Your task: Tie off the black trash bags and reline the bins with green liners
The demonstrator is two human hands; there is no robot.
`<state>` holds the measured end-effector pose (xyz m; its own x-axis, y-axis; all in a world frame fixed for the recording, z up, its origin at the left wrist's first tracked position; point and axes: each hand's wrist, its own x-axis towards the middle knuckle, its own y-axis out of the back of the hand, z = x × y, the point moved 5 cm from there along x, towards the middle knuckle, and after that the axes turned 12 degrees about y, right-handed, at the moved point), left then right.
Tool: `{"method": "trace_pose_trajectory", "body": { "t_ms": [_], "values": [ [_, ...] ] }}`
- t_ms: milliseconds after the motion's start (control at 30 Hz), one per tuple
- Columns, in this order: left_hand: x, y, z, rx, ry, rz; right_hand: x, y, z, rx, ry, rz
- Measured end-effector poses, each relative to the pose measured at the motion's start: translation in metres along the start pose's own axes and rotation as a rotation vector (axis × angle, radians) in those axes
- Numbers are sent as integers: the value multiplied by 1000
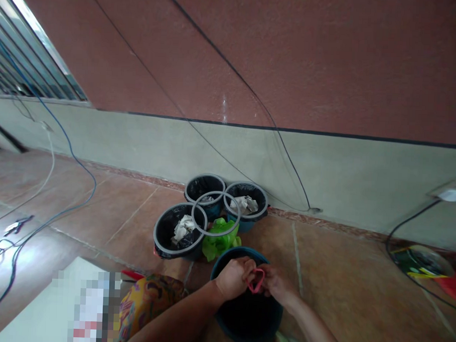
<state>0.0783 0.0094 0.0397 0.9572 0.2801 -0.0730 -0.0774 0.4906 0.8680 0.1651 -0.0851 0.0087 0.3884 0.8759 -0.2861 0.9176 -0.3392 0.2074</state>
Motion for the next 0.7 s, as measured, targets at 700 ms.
{"method": "trace_pose_trajectory", "body": {
  "t_ms": [700],
  "values": [
    [2, 5, -13, -229, 159, 93, 7, 9, -17, -295, 190, 37]
  ]
}}
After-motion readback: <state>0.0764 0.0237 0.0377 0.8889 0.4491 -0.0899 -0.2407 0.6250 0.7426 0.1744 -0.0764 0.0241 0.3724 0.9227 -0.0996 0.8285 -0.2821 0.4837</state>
